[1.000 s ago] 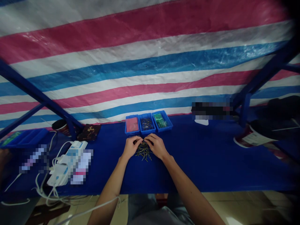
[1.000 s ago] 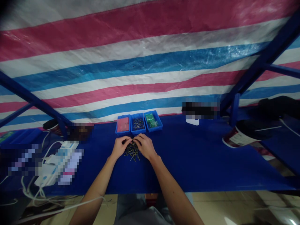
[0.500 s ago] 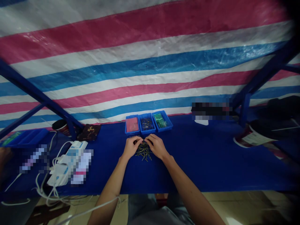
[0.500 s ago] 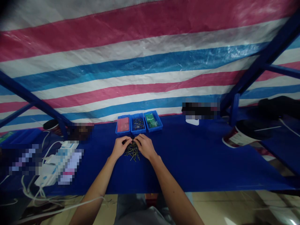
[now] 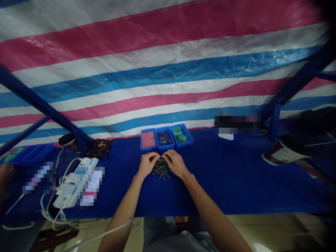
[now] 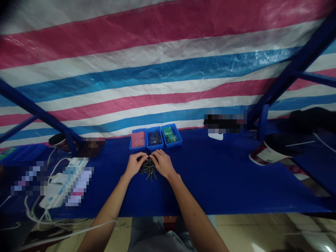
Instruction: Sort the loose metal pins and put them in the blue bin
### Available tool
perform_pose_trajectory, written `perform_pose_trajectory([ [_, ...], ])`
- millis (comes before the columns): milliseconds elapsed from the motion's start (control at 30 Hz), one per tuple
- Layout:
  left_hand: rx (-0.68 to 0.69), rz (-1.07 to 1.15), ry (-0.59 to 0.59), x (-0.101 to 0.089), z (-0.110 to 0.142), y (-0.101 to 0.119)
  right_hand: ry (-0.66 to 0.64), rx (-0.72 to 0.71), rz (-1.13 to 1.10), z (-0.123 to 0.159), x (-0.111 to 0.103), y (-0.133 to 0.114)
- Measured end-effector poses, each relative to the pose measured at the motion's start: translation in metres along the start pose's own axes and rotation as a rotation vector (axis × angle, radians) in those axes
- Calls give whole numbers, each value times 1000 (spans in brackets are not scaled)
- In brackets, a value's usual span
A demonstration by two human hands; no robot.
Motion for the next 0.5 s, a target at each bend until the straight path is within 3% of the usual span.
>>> perform_pose_trajectory([
  [500, -5, -5, 1, 0, 0, 0, -16, -18, -32, 1, 4, 7],
])
Point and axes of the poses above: each hand's wrist, its own z-axis away from the middle knuckle, its own x-axis out of the palm, y = z × x, the point moved 3 cm from there along -z, towards the middle knuckle, and after that the axes turned 15 degrees about -z, right-handed, at the moved point
